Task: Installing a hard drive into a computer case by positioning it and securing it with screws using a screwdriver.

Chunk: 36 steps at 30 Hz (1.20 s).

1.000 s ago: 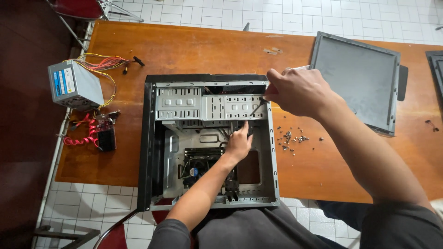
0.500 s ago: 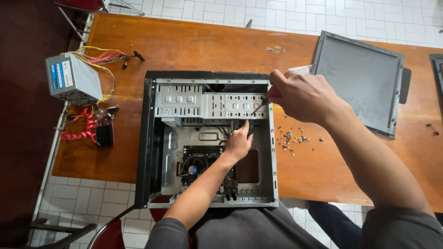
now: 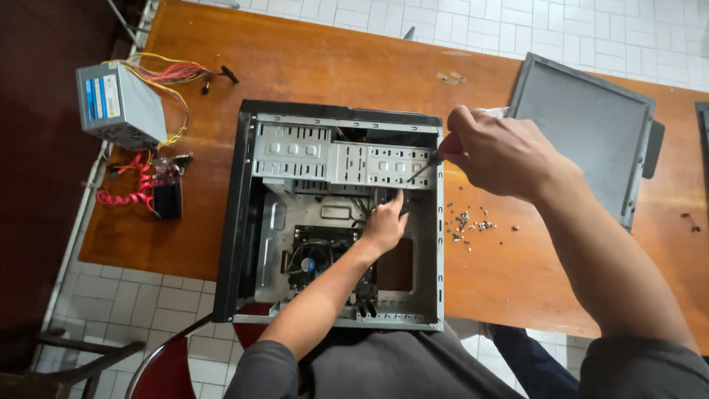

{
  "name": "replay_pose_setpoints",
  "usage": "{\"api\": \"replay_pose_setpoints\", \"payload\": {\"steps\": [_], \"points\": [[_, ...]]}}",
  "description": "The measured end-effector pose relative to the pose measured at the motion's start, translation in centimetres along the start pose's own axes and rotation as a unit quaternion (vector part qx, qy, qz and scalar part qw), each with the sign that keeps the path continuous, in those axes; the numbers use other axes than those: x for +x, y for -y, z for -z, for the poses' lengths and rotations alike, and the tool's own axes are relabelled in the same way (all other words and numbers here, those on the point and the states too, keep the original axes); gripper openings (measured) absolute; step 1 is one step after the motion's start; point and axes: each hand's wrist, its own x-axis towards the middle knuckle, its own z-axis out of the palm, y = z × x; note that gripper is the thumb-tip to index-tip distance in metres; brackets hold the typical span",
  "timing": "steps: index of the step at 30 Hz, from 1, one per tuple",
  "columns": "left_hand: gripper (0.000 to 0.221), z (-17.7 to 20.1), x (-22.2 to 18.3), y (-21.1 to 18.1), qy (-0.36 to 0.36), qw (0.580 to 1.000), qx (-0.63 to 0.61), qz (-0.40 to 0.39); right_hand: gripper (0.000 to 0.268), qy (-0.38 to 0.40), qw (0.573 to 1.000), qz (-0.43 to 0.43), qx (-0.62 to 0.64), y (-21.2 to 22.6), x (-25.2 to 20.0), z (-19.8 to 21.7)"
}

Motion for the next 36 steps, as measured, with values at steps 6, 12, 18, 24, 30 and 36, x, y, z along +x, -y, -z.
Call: {"api": "replay_pose_setpoints", "payload": {"steps": [6, 12, 18, 24, 30, 36], "points": [[0.065, -0.5, 0.1, 0.2, -0.005, 1.0, 0.009, 0.002, 0.034, 0.013, 1.0, -0.011, 0.001, 0.8, 0.1, 0.8], [0.065, -0.5, 0.1, 0.3, -0.009, 1.0, 0.013, 0.0, 0.032, 0.014, 1.0, -0.013, -0.013, 0.4, 0.5, 0.8], [0.066, -0.9, 0.1, 0.5, -0.014, 1.0, 0.009, 0.001, 0.031, 0.026, 0.999, -0.02, -0.02, 0.7, 0.5, 0.8], [0.068, -1.3, 0.0, 0.8, -0.01, 1.0, 0.017, 0.007, 0.031, 0.027, 0.999, -0.003, -0.023, 0.2, 1.2, 0.6], [0.067, -0.5, -0.1, 0.1, -0.004, 1.0, 0.031, 0.007, 0.033, 0.023, 1.0, -0.02, 0.003, 0.8, 1.0, 1.9], [0.065, 0.2, -0.2, -0.4, 0.001, 1.0, 0.026, 0.011, 0.035, 0.037, 0.999, -0.029, -0.007, 0.3, 0.9, 1.8]]}}
